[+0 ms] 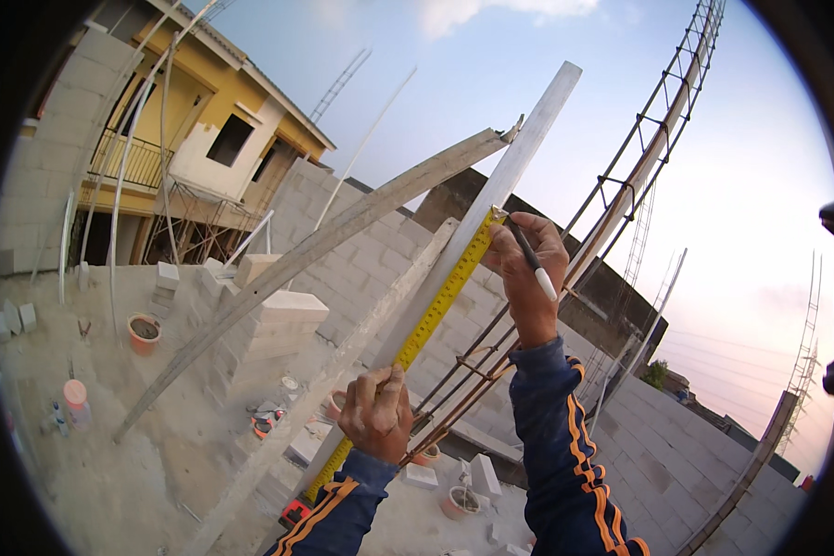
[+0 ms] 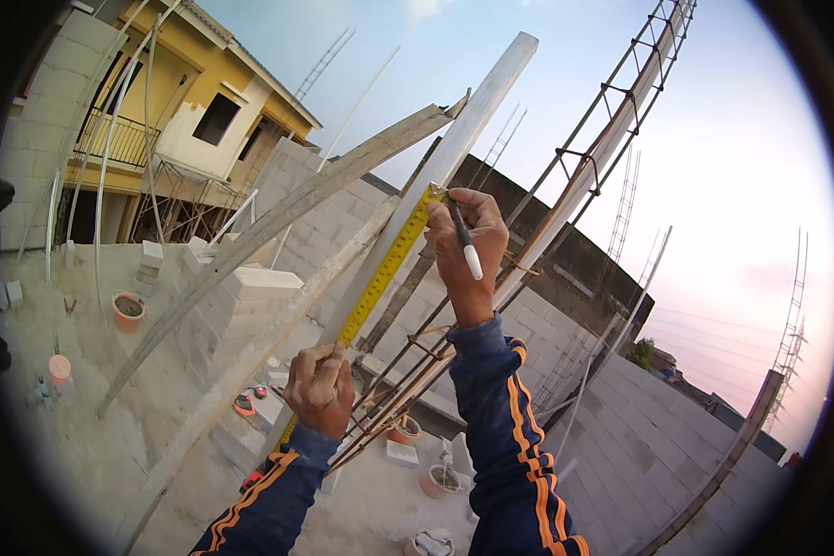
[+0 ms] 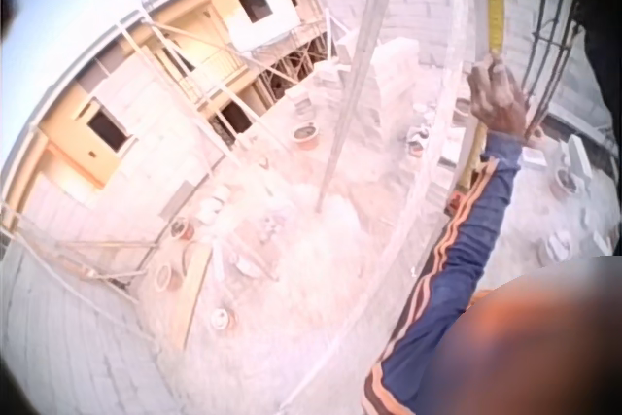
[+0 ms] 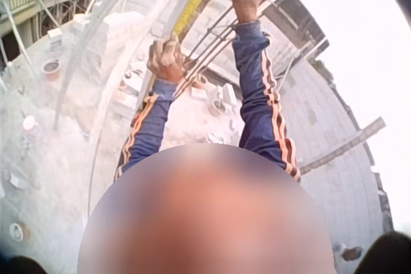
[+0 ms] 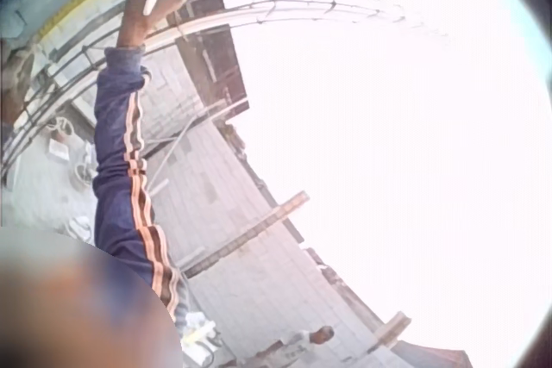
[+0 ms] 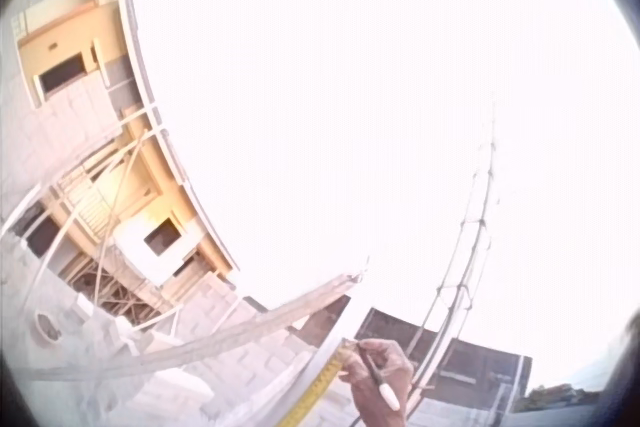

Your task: The person measures several long metal frame pieces using a tape measure and marks them with a marker. They move around the construction site, measure different sections of the frames, and mark measurement points on the metal.

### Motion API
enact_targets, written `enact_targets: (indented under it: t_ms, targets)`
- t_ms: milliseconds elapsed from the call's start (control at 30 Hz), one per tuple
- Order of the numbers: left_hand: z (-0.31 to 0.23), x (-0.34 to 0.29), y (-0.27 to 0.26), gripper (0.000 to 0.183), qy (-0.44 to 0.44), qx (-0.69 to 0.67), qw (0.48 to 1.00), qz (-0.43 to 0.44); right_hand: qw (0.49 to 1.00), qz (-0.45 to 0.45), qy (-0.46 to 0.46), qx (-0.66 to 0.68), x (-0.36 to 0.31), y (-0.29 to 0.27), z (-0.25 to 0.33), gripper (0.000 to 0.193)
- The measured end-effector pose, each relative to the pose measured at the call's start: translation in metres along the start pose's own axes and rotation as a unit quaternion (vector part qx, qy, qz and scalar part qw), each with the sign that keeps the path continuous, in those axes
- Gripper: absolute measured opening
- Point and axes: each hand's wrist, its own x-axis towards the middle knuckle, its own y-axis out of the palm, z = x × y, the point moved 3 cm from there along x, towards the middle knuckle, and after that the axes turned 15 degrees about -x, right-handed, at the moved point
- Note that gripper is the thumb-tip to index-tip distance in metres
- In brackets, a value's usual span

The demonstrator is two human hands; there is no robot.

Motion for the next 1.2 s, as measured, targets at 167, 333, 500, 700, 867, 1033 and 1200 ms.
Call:
enact_targets:
  t_ms: [167, 333, 500, 700, 867, 1033, 1200]
  targets:
    - [-0.025, 0.033, 0.018, 0.028, 0.042, -0.05, 0.998, 0.021, 0.997, -0.064, -0.03, 0.018, 0.043, -0.026, 0.017, 0.029]
    - [-0.038, 0.084, 0.059, 0.027, 0.068, -0.05, 0.996, 0.012, 0.988, -0.098, -0.109, -0.054, 0.121, -0.039, 0.027, 0.034]
    - [-0.044, 0.117, 0.093, 0.028, 0.076, -0.029, 0.997, 0.01, 0.976, -0.128, -0.131, -0.118, 0.173, -0.044, 0.024, 0.034]
    - [-0.042, 0.136, 0.12, 0.029, 0.091, 0.0, 0.996, 0.016, 0.955, -0.163, -0.141, -0.205, 0.209, -0.049, 0.017, 0.036]
    - [-0.039, 0.139, 0.128, 0.03, 0.086, 0.016, 0.996, 0.015, 0.956, -0.143, -0.135, -0.22, 0.218, -0.045, 0.011, 0.039]
    - [-0.037, 0.141, 0.126, 0.031, 0.08, 0.024, 0.996, 0.012, 0.952, -0.142, -0.135, -0.235, 0.216, -0.037, 0.01, 0.038]
    - [-0.041, 0.141, 0.125, 0.026, 0.071, 0.0, 0.997, 0.016, 0.949, -0.134, -0.156, -0.239, 0.217, -0.031, 0.004, 0.038]
